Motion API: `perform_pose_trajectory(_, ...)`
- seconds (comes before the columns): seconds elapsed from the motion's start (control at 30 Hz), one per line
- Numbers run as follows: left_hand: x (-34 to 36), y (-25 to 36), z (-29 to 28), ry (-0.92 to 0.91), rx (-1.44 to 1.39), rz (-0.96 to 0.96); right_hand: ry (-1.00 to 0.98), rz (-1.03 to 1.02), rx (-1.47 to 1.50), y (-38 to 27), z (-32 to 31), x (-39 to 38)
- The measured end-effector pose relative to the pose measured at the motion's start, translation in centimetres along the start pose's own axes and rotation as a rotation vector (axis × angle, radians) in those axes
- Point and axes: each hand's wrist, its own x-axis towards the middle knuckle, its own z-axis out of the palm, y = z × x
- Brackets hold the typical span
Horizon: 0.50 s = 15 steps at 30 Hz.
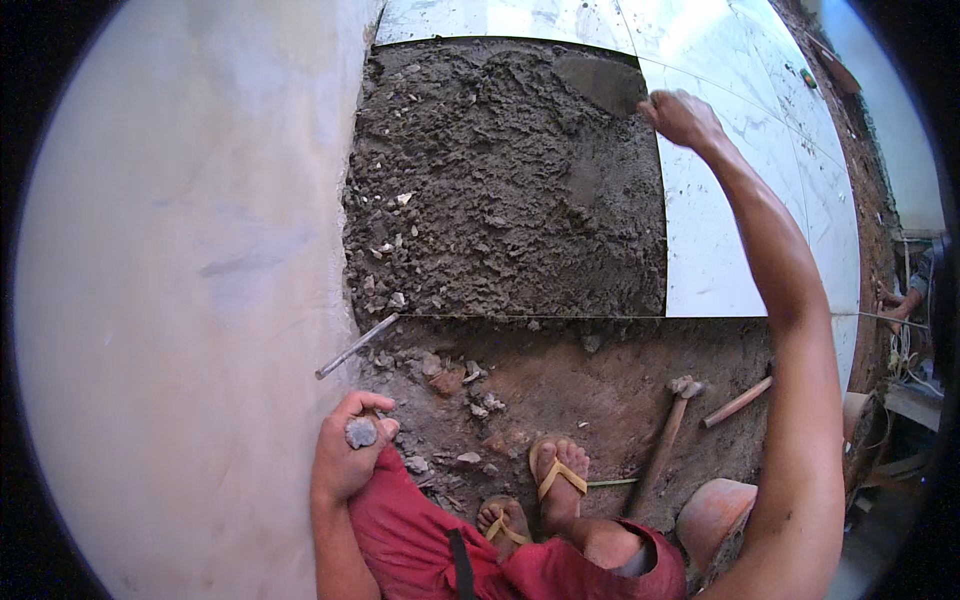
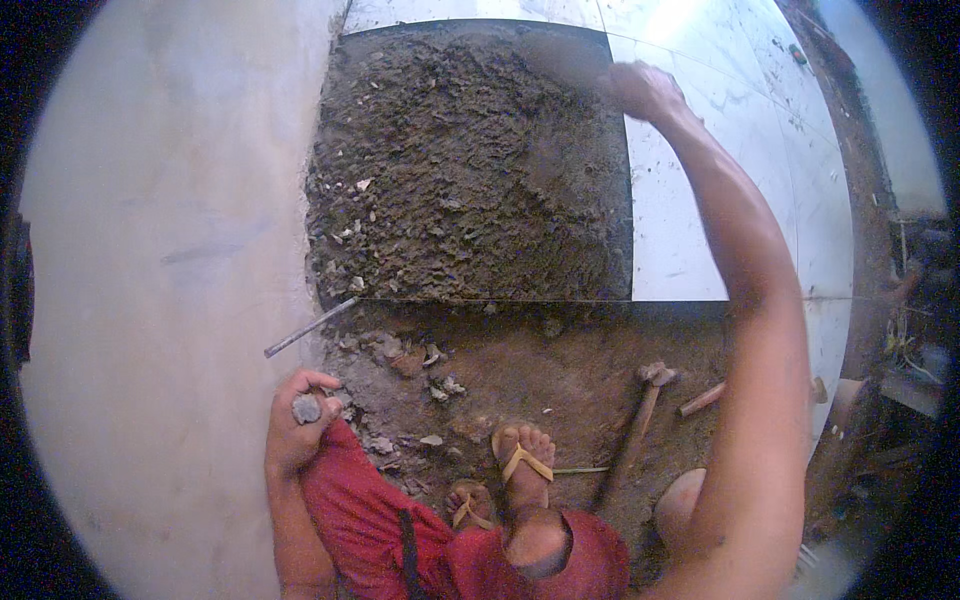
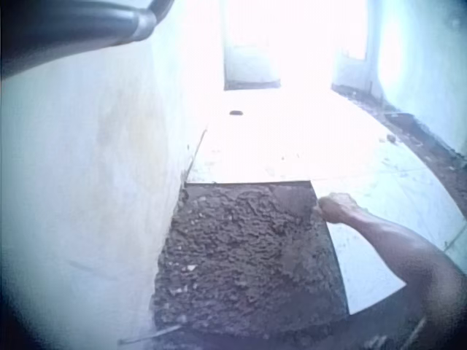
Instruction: The person prepares the floor by spreading and leveling cement with a trowel and hammer. They then place a large white tile onto the prepared area, adjusting its position to align with existing tiles.
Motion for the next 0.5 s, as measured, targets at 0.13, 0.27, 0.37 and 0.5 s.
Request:
perform_pose_trajectory(0.13,0.3,-0.8,0.5,-0.042,0.067,-0.066,0.065,-0.061,-0.099,3.1,2.3,-1.5)
perform_pose_trajectory(0.27,0.6,-0.6,0.6,-0.087,0.082,-0.118,0.066,0.053,-0.065,4.4,2.7,-0.4)
perform_pose_trajectory(0.37,0.5,-0.8,0.5,-0.095,0.063,-0.122,0.025,0.154,0.045,4.0,2.9,1.1)
perform_pose_trajectory(0.5,0.4,-1.4,0.7,-0.086,0.067,-0.058,0.069,0.222,0.102,4.9,4.6,4.7)
